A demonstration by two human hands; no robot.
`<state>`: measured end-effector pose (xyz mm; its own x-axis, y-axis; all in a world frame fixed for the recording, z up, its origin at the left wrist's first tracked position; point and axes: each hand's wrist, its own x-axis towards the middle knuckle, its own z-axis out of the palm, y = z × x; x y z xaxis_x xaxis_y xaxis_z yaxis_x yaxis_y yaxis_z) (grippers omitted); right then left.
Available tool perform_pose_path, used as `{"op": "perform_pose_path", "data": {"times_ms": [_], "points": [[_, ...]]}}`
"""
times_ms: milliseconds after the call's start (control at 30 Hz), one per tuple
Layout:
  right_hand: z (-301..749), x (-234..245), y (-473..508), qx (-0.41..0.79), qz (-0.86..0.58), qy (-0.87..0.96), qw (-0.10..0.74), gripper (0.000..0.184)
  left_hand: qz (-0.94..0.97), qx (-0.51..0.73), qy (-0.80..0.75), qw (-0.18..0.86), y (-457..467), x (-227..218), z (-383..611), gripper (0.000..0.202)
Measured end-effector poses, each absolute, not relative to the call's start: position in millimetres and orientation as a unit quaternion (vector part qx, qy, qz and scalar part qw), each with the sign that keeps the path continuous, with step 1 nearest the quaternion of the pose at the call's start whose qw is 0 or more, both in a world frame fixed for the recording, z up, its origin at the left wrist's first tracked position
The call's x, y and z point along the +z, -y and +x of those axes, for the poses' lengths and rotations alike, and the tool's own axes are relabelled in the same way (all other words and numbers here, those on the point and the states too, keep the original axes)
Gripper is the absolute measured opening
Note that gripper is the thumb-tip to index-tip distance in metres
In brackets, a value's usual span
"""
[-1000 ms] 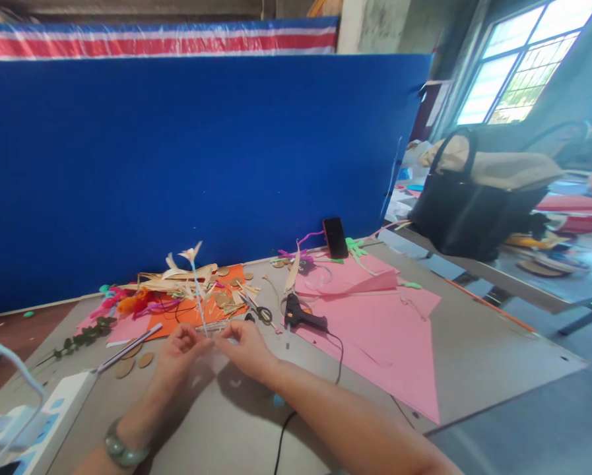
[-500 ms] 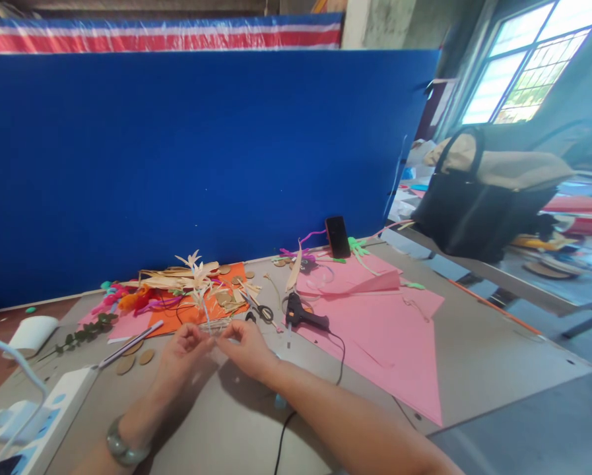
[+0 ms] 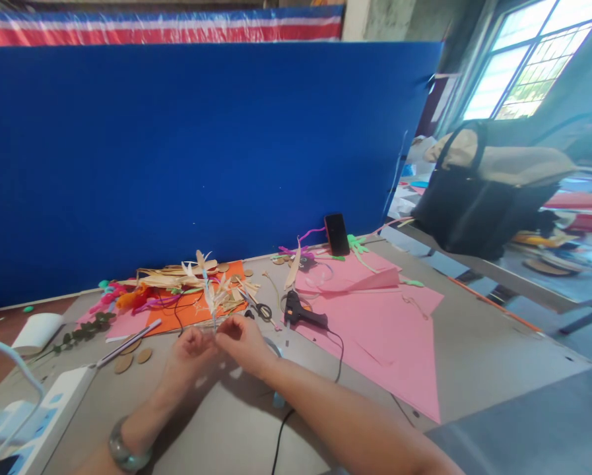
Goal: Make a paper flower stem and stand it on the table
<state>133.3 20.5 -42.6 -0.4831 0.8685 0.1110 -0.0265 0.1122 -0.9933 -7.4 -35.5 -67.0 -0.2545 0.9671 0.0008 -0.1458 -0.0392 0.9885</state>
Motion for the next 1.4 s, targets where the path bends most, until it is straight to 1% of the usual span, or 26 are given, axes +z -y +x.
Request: {"op": "perform_pose_path", "data": {"times_ms": [67, 233, 333, 533, 800, 933, 1067, 1133, 1267, 1400], "points": [[133.7, -41.2, -19.9, 0.572, -0.330, 0.641, 0.390, 0.005, 0.403, 0.600, -0.508, 0.469, 35.7, -68.1, -7.6, 0.050], [135.2, -39.9, -19.5, 0.585, -0.330, 0.630, 0.390, 0.016, 0.403, 0.590, -0.508, 0.480, 35.7, -70.9, -7.9, 0.051], [135.8, -39.4, -19.4, 0.590, -0.334, 0.628, 0.381, 0.018, 0.405, 0.592, -0.496, 0.488, 34.4, -73.8, -7.7, 0.052], [136.4, -39.1, -20.0, 0.572, -0.344, 0.643, 0.375, 0.016, 0.397, 0.585, -0.498, 0.502, 33.8, -76.7, -7.9, 0.053], [135.7, -41.6, -17.4, 0.588, -0.325, 0.633, 0.385, 0.015, 0.382, 0.574, -0.482, 0.540, 38.5, -61.8, -5.0, 0.053], [135.9, -40.1, -16.0, 0.599, -0.319, 0.624, 0.387, 0.019, 0.373, 0.580, -0.463, 0.557, 40.5, -59.0, -2.8, 0.047], [135.8, -40.5, -16.1, 0.612, -0.309, 0.611, 0.396, 0.023, 0.347, 0.580, -0.483, 0.557, 41.5, -59.9, -2.1, 0.042], [135.8, -40.1, -16.5, 0.619, -0.308, 0.602, 0.401, 0.026, 0.339, 0.566, -0.485, 0.575, 41.7, -60.8, -2.5, 0.039], [136.3, -37.0, -17.6, 0.633, -0.306, 0.579, 0.413, 0.031, 0.323, 0.557, -0.446, 0.622, 42.2, -61.9, -2.2, 0.027], [136.9, -34.7, -18.4, 0.646, -0.288, 0.562, 0.429, 0.030, 0.301, 0.552, -0.422, 0.653, 42.7, -60.3, -1.6, 0.025]]}}
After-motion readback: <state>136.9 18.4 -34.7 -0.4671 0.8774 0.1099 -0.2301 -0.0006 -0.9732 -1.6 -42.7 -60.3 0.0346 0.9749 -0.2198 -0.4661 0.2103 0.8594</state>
